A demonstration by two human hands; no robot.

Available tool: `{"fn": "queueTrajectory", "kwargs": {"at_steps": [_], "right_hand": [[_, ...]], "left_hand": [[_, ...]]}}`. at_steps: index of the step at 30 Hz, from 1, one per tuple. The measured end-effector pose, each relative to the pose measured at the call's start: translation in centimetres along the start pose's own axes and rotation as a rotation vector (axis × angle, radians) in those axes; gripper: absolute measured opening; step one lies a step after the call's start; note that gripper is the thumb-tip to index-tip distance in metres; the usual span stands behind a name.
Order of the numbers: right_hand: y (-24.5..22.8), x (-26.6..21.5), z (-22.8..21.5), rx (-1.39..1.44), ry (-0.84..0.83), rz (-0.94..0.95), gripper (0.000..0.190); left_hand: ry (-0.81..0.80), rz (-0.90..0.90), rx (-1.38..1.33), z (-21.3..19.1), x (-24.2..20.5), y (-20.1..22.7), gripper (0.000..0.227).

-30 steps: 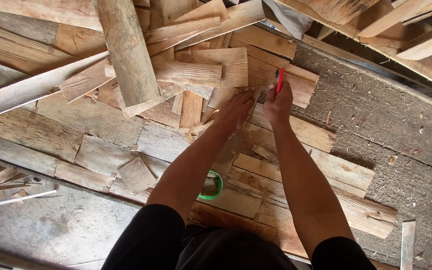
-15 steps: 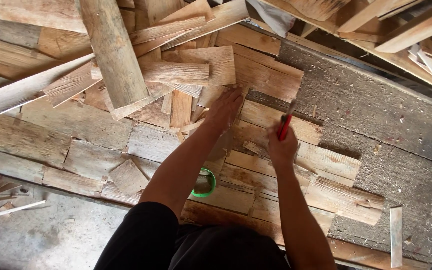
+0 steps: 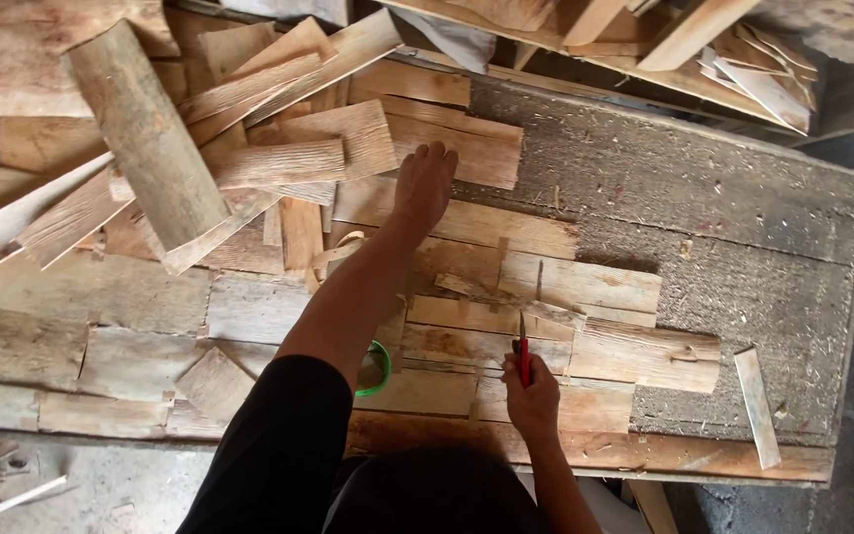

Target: Trim and fit thin wooden shingles or bark pieces onto a wooden surface using a utility knife.

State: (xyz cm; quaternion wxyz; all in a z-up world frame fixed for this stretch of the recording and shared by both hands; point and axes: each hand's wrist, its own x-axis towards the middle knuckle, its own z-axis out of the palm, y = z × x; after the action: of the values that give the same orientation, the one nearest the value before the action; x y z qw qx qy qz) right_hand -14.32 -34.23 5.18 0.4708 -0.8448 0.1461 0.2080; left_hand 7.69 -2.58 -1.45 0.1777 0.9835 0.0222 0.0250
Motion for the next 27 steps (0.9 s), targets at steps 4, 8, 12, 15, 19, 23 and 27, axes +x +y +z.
{"fn": "queueTrajectory", "kwargs": {"at_steps": [4,8,12,15,19,23,27], "right_hand": [[2.4,-2.9,-0.9,0.028,0.036,0.055,0.021],[2.9,-5.3,-1.5,0.023,0.072,0.159,0.021],[3.9,-6.3,-1.6,0.083,0.086,0.149,0.023],[2.7,-6.6,-2.0,0.14,0.098,0.177,0.021],[2.0,-5.8,-2.3,0.259,0.08,0.188,0.017],[2.9,-5.0,-2.7,0.584,0.044,0.177,0.013],[5.9,-5.7,-3.6,0.792,-0.047,0.113,0.014]], "left_hand": [[0.097,0.054,-0.095,2.5,3.1,0.3,0.041],[0.039,0.068,-0.047,3.7,4.2,-0.2,0.022],[0.031,0.054,0.003,3.2,3.9,0.8,0.018],[-0.071,-0.037,-0.064,3.5,2.5,3.6,0.02],[-0.224,-0.107,-0.418,1.7,-5.9,10.8,0.014],[-0.381,0.029,-0.742,-3.7,-17.1,18.2,0.01],[-0.457,0.083,-0.943,-6.4,-26.2,22.9,0.007]]}}
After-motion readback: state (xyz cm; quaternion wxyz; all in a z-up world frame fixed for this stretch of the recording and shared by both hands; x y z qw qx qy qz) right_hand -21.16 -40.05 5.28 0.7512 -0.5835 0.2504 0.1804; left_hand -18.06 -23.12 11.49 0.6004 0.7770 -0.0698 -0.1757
